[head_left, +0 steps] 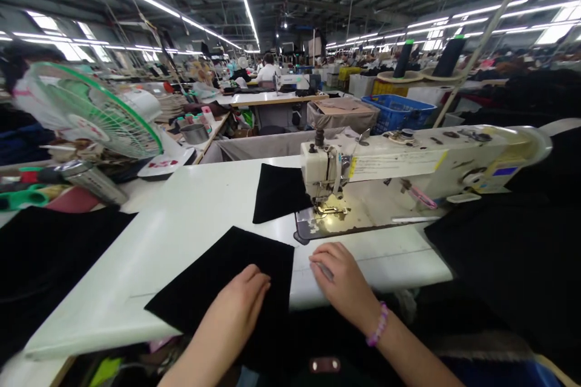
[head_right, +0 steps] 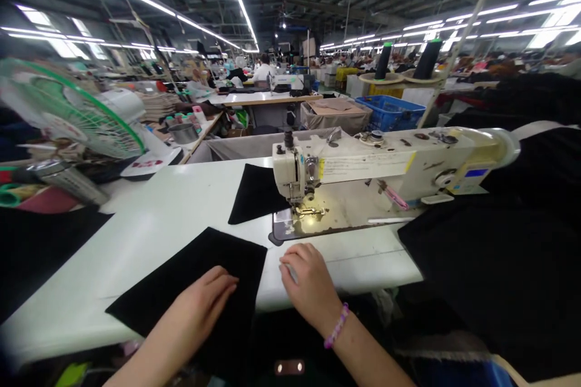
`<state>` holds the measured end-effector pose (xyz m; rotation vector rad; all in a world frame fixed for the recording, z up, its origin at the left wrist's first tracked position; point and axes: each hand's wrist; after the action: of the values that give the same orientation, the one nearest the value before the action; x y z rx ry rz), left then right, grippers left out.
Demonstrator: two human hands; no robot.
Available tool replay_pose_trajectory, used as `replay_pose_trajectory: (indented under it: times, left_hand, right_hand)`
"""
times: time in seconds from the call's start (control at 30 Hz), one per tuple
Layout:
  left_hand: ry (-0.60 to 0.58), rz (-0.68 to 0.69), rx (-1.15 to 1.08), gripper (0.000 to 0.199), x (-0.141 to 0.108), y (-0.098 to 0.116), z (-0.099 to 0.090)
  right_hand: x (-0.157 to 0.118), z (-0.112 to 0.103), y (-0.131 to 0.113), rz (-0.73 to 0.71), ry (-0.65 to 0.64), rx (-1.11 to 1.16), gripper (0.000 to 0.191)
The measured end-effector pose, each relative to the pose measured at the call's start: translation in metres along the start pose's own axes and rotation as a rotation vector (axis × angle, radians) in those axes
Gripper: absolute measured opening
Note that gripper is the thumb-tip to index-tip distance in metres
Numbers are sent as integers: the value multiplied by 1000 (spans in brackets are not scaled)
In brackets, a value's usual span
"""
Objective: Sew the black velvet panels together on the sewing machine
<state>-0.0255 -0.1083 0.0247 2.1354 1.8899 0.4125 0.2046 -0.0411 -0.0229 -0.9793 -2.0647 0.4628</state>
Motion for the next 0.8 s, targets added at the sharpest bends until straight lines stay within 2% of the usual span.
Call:
replay_pose_trajectory:
  times: [0.07, 0.17, 0.23, 0.3, 0.33, 0.43, 0.53, 0.63, 0.8]
  left_hand:
    - [97, -63, 10, 39, 12, -13, -12]
    - [265, -319, 85, 44, 41, -44, -32]
    - [283, -433, 78, 45, 60, -65, -40]
    - [239, -442, 22, 35, 75, -78, -42]
    - [211, -430, -15, 28, 80, -82, -41]
    - [178, -365, -146, 24, 84, -85, -38]
    - [229, -301, -288, 33, 75, -79, -41]
    - [286, -311, -464, 44, 63, -71, -54]
    - [314, -363, -774, 43, 62, -56, -79]
  right_hand:
    - [12, 10, -8, 37, -36, -49, 11]
    - [32, 25, -13, 83, -53, -99, 15]
    - [43, 33, -15, 93, -67, -104, 10]
    - [51, 38, -16, 103, -93, -95, 5]
    - [53, 40, -17, 109, -108, -88, 9]
    - [54, 39, -18, 127, -147, -58, 15]
    - [52, 33, -17, 161, -174, -7, 12]
    - [52, 28, -15, 204, -205, 78, 12]
    - [57, 25, -15, 299, -232, 302, 7]
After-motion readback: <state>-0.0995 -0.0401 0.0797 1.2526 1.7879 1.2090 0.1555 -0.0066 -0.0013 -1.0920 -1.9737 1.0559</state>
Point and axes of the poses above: each hand's wrist, its own x-axis towards the middle knuckle, its own z-axis out of the palm, y = z × x, and after that the axes turned 2 degrees about -z, right-handed
